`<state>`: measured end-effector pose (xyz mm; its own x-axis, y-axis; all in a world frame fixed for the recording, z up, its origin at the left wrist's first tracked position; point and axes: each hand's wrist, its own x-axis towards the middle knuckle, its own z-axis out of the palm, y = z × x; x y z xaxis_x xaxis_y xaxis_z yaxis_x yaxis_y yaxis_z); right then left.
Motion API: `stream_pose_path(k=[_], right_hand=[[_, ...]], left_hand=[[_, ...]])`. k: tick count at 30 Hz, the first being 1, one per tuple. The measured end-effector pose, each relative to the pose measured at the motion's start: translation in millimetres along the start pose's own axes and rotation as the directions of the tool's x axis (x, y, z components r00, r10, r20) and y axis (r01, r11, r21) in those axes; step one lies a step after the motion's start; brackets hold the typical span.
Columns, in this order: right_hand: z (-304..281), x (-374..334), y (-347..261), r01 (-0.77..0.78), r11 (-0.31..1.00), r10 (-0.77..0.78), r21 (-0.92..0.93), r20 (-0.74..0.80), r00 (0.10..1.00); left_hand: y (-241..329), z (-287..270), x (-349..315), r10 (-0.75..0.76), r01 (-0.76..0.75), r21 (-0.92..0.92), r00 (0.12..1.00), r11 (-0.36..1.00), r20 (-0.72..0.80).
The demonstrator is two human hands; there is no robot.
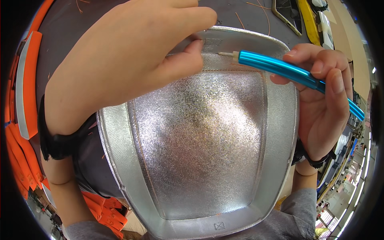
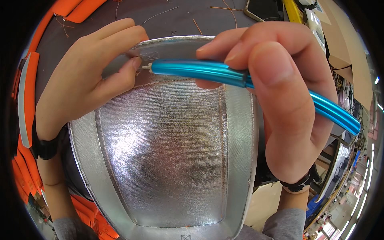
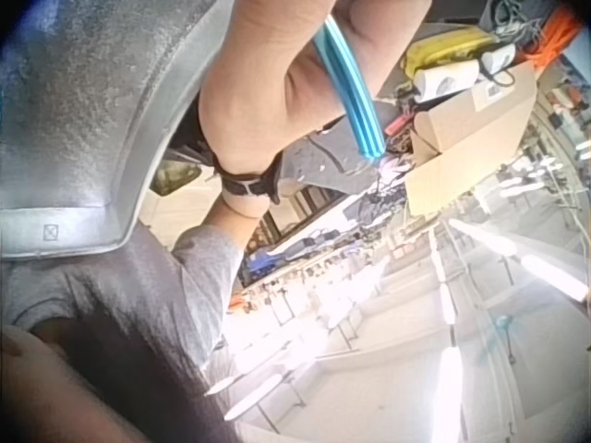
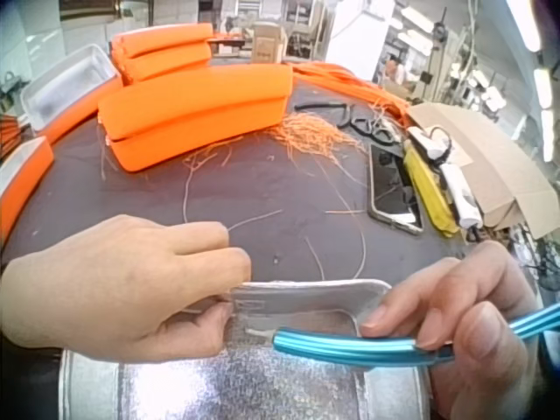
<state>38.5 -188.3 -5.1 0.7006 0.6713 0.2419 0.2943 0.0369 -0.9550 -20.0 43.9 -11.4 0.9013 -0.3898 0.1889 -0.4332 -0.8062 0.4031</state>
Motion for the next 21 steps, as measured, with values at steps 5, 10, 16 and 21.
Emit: stream_pose_path(k=[5,10,16,21], right_hand=[[-0.9,0.2,0.6,0.008,1.0,-0.007,-0.031,0.009,1.0],[2.3,0.0,-0.3,0.006,1.0,-0.006,0.003,-0.015,1.0],[2.1,0.1,1.2,0.025,1.0,-0.026,-0.017,-0.032,0.999],[4.0,-0.4,1.7,0.068,0.994,-0.07,-0.087,-0.024,0.997]], left_hand=[[-0.5,0.4,-0.1,0.002,-0.001,-0.003,1.0,1.0,0.001],[-0.5,0.0,-0.1,0.014,-0.014,-0.004,1.0,1.0,-0.006],[-0.2,0.7,0.3,0.019,-0.02,-0.024,1.0,1.0,-0.023],[0.8,0.2,0.5,-0.001,0.0,-0.026,1.0,1.0,-0.003]])
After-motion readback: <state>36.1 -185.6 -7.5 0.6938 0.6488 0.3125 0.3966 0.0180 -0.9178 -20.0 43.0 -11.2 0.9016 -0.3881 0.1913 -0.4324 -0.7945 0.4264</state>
